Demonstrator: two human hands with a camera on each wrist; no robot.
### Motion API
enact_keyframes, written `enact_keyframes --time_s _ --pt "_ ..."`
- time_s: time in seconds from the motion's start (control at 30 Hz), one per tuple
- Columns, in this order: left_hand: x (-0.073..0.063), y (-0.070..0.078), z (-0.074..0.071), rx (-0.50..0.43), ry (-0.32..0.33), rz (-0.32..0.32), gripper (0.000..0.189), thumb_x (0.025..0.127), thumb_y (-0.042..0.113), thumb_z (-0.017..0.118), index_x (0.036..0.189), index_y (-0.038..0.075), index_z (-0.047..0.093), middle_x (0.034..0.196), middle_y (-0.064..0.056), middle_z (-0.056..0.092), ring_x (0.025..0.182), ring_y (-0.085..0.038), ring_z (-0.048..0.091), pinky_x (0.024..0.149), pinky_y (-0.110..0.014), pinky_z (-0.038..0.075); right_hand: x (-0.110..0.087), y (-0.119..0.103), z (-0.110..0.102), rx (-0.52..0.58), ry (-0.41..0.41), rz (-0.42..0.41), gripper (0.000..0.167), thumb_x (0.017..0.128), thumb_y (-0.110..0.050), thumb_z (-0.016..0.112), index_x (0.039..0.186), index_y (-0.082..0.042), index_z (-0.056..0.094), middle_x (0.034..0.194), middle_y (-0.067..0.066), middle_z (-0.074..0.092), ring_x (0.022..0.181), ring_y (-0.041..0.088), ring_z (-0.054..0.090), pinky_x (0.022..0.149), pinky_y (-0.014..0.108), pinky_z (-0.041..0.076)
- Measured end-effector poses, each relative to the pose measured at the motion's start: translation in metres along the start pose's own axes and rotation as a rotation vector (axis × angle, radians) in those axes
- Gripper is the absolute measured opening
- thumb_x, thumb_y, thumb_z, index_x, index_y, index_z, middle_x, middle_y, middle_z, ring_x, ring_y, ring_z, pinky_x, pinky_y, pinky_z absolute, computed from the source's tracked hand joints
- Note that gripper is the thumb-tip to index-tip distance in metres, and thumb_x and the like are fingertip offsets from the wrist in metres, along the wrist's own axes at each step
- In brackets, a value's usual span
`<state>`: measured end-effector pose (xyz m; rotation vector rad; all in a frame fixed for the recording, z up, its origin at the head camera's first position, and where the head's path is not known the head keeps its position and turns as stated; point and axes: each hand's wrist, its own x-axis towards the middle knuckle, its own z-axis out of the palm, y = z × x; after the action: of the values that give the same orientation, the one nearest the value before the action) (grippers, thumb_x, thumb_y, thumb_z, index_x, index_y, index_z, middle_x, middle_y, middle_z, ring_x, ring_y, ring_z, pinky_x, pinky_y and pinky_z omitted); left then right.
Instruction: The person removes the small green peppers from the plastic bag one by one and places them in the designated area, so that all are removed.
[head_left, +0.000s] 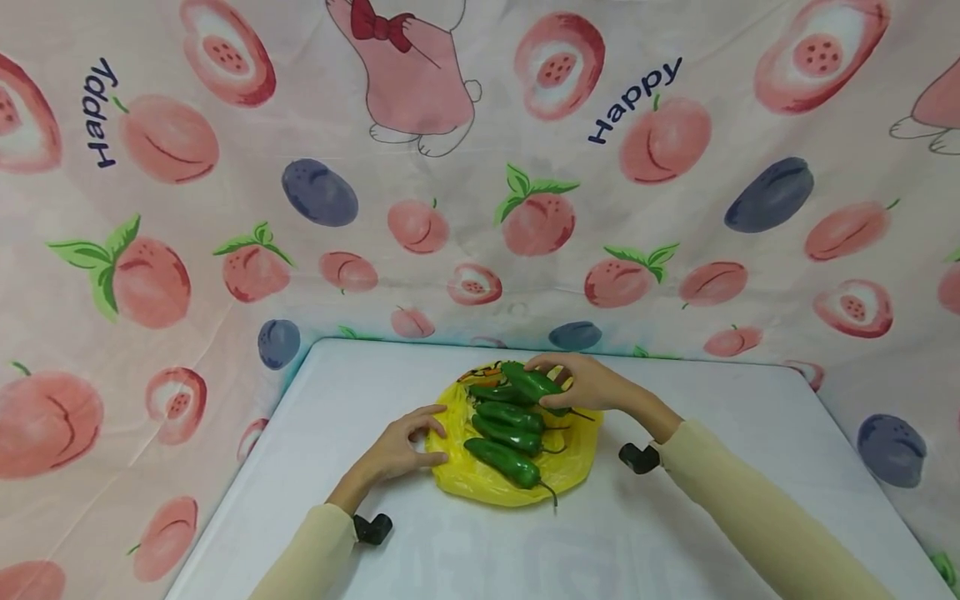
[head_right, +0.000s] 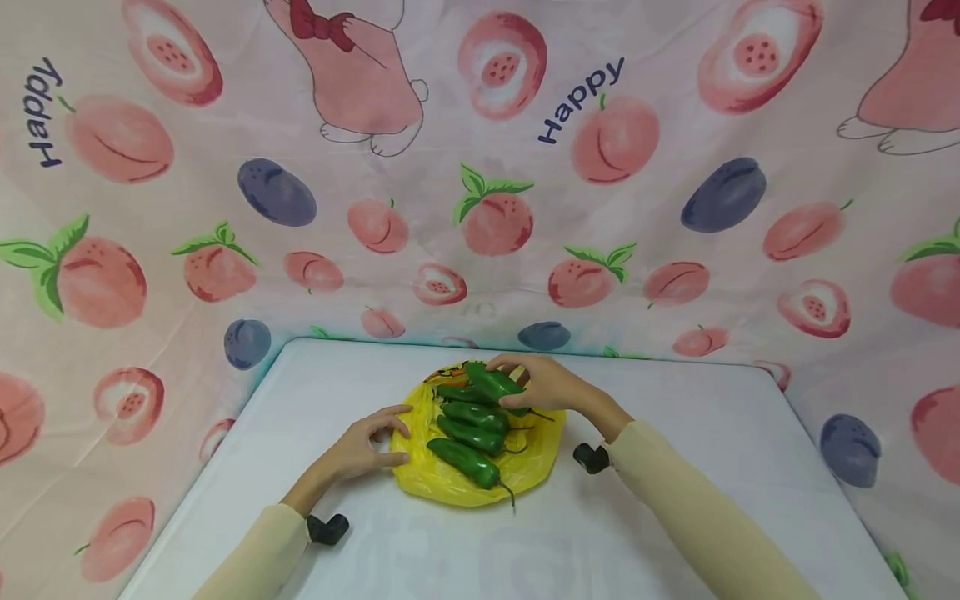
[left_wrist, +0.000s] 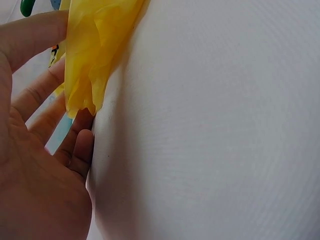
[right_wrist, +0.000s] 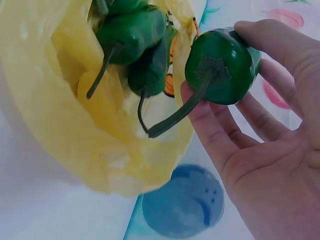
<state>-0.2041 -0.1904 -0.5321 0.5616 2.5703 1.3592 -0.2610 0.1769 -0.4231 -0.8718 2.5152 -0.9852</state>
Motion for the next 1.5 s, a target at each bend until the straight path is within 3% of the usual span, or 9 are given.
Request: enact_keyframes --time_s 0.13,0.33,0.5,0.73,1.23,1.5 --pt "0.000 -0.001 0.001 0.011 0.003 -0.003 0.024 0.083 0.030 0.086 0.101 0.025 0.071 0.155 0.002 0.050 0.138 -0.026 0.046 0.104 -0.049 0.038 -0.008 0.006 -0.007 0.012 0.035 0.007 0.055 0.091 -0.028 0.079 0.142 -0.022 0.058 0.132 0.011 0.062 0.108 0.029 0.065 0.087 0.042 0.057" --pt "0.000 -0.002 0.002 0.030 0.005 -0.001 0.024 0.083 0.031 0.086 0.101 0.027 0.071 0.155 0.002 0.050 0.133 -0.024 0.049 0.100 -0.045 0.039 -0.023 0.017 -0.021 0.029 0.088 -0.008 0.055 0.092 -0.023 0.079 0.142 -0.015 0.057 0.133 0.015 0.060 0.108 0.031 0.064 0.096 0.054 0.052" --pt "0.001 -0.001 0.000 0.029 -0.001 0.008 0.024 0.084 0.029 0.086 0.102 0.025 0.071 0.155 0.002 0.049 0.134 -0.024 0.048 0.100 -0.045 0.039 -0.035 0.028 -0.032 -0.014 0.150 -0.004 0.054 0.091 -0.020 0.080 0.140 -0.012 0.059 0.130 0.015 0.062 0.097 0.025 0.066 0.089 0.048 0.055" --pt "0.002 -0.001 -0.001 0.020 -0.003 0.016 0.024 0.084 0.028 0.085 0.103 0.025 0.071 0.155 0.001 0.049 0.138 -0.027 0.046 0.101 -0.046 0.039 -0.052 0.043 -0.046 -0.027 0.201 0.035 0.055 0.090 -0.021 0.082 0.139 -0.012 0.059 0.131 0.018 0.063 0.098 0.026 0.067 0.088 0.051 0.055" --pt "0.001 -0.002 -0.001 0.022 -0.007 -0.003 0.024 0.084 0.030 0.085 0.102 0.026 0.071 0.156 0.002 0.049 0.142 -0.028 0.043 0.107 -0.050 0.038 -0.084 0.069 -0.053 0.023 0.269 0.123 0.059 0.091 -0.023 0.080 0.143 -0.009 0.055 0.131 0.021 0.062 0.099 0.029 0.066 0.078 0.033 0.057" --pt "0.002 -0.002 -0.003 0.030 -0.009 -0.004 0.024 0.084 0.029 0.086 0.103 0.026 0.071 0.156 0.003 0.048 0.141 -0.026 0.044 0.106 -0.048 0.038 -0.091 0.082 -0.054 0.024 0.306 0.156 0.057 0.092 -0.023 0.080 0.142 -0.010 0.056 0.129 0.021 0.062 0.101 0.034 0.065 0.077 0.030 0.057"
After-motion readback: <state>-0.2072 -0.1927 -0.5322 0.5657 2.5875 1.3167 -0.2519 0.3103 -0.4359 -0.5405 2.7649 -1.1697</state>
